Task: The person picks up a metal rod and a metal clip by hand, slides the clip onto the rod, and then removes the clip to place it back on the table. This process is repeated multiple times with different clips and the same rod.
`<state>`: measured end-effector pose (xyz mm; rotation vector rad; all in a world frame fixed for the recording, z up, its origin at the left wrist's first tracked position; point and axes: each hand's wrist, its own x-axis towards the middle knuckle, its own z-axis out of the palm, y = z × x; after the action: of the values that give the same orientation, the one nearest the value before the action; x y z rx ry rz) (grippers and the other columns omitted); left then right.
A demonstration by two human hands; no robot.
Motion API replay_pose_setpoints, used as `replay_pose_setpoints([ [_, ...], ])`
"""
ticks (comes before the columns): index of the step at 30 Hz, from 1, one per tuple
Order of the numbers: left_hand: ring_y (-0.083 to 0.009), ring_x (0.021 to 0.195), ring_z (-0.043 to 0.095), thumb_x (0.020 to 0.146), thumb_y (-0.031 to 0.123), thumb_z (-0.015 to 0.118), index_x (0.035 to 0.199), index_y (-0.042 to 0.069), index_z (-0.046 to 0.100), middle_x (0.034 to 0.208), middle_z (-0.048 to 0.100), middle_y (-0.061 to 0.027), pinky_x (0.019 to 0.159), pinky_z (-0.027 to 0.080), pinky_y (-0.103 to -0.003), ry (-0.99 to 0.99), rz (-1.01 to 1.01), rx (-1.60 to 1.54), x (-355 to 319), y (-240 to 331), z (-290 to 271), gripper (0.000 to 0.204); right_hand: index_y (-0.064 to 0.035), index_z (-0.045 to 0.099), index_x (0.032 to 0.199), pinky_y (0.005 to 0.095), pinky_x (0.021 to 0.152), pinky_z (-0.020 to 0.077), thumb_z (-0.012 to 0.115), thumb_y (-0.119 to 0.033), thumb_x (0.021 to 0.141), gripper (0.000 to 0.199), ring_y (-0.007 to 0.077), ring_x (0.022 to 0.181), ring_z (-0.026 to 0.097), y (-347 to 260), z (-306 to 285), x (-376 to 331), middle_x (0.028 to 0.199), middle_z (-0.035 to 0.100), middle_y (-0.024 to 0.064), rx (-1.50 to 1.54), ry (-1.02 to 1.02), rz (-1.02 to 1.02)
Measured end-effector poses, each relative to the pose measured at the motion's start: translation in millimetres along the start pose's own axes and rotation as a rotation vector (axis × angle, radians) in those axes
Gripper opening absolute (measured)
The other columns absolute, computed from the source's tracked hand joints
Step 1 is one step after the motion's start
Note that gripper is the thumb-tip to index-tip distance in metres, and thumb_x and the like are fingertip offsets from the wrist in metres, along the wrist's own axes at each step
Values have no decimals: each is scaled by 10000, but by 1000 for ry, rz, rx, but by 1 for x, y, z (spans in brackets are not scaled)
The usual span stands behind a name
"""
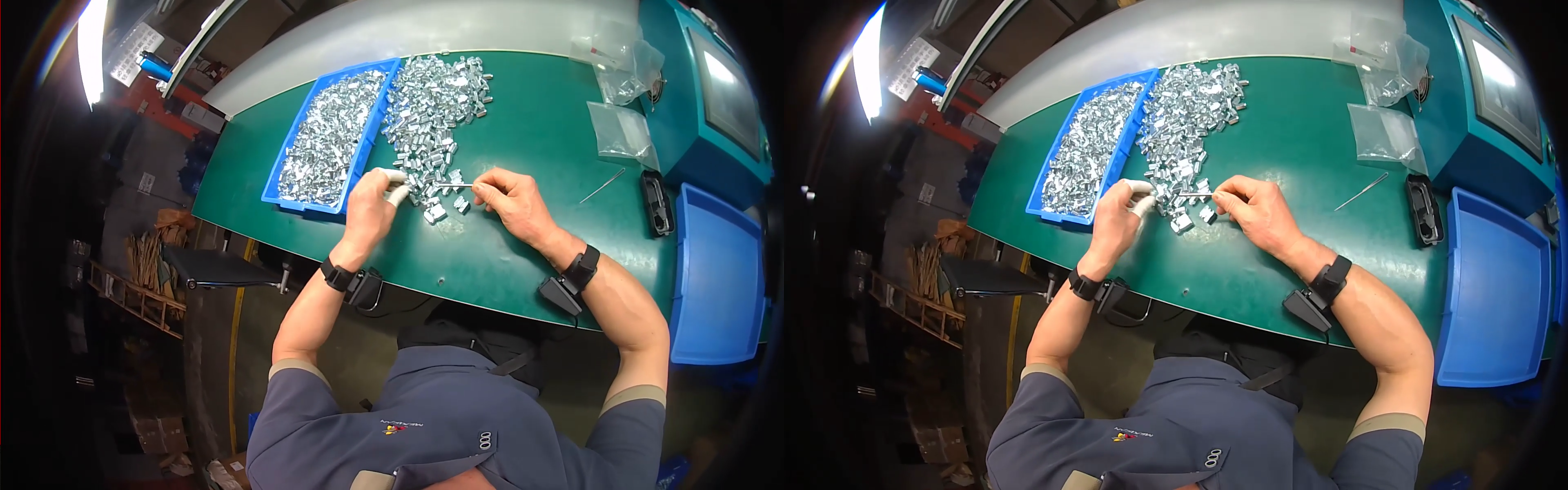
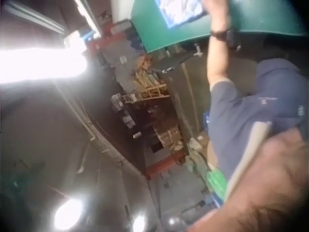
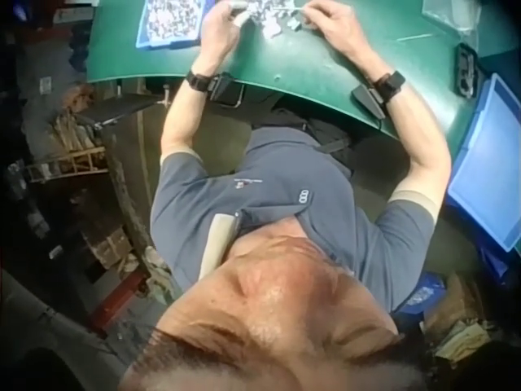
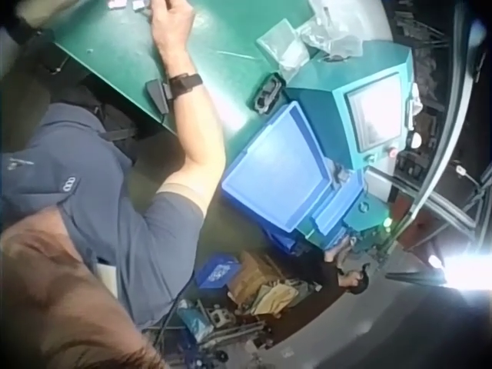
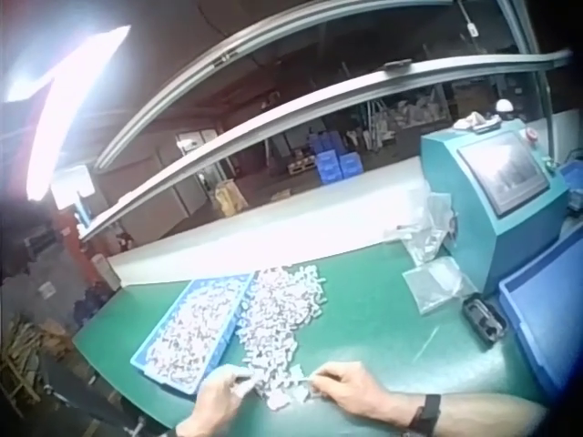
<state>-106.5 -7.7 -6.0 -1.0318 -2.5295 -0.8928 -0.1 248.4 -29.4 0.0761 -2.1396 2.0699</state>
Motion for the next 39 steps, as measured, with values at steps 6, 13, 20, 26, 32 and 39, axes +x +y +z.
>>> replay_pose_setpoints([
  [6, -271, 852, 637, 788, 25, 798, 994, 47, 716, 873, 656, -84, 738, 509, -367, -74, 154, -30, 5, 50, 6, 223, 3, 710, 972, 244, 646, 483, 643, -180, 993, 196, 73, 715, 582, 2, -3, 1, 809, 688, 15, -68, 1, -56],
  [13, -279, 842, 622, 779, 40, 805, 995, 53, 723, 884, 645, -85, 731, 503, -378, -80, 217, -34, 10, 49, 3, 231, 12, 712, 953, 260, 633, 477, 649, -174, 980, 198, 77, 698, 576, -2, -4, 0, 772, 679, 11, -115, -42, -14],
  [20, -274, 822, 599, 788, 64, 778, 984, 76, 711, 833, 581, -68, 713, 501, -399, -143, 364, 122, 14, 58, 0, 207, 11, 715, 916, 294, 594, 464, 674, -186, 950, 204, 99, 659, 580, -8, -4, -2, 714, 668, 34, -267, 14, -113],
  [26, -273, 793, 568, 789, 55, 781, 999, 73, 712, 810, 546, -64, 697, 480, -396, -167, 395, 74, 21, 64, 1, 221, 0, 701, 793, 316, 567, 485, 623, -278, 983, 345, 125, 580, 619, -6, -4, -2, 645, 680, 56, -196, -89, 59],
  [32, -280, 805, 572, 790, 42, 778, 992, 65, 711, 826, 559, -71, 709, 483, -400, -182, 385, 37, 19, 61, 2, 215, -12, 701, 779, 286, 530, 464, 600, -313, 1012, 394, 100, 553, 588, -7, -3, -1, 619, 651, 24, -94, -150, 123],
  [39, -290, 842, 590, 784, 39, 788, 1008, 68, 699, 868, 601, -80, 739, 492, -394, -220, 335, -116, 9, 62, 5, 243, -26, 690, 766, 267, 514, 449, 589, -334, 1023, 413, 86, 542, 570, -11, 2, -4, 611, 639, 14, -108, -215, 184],
])
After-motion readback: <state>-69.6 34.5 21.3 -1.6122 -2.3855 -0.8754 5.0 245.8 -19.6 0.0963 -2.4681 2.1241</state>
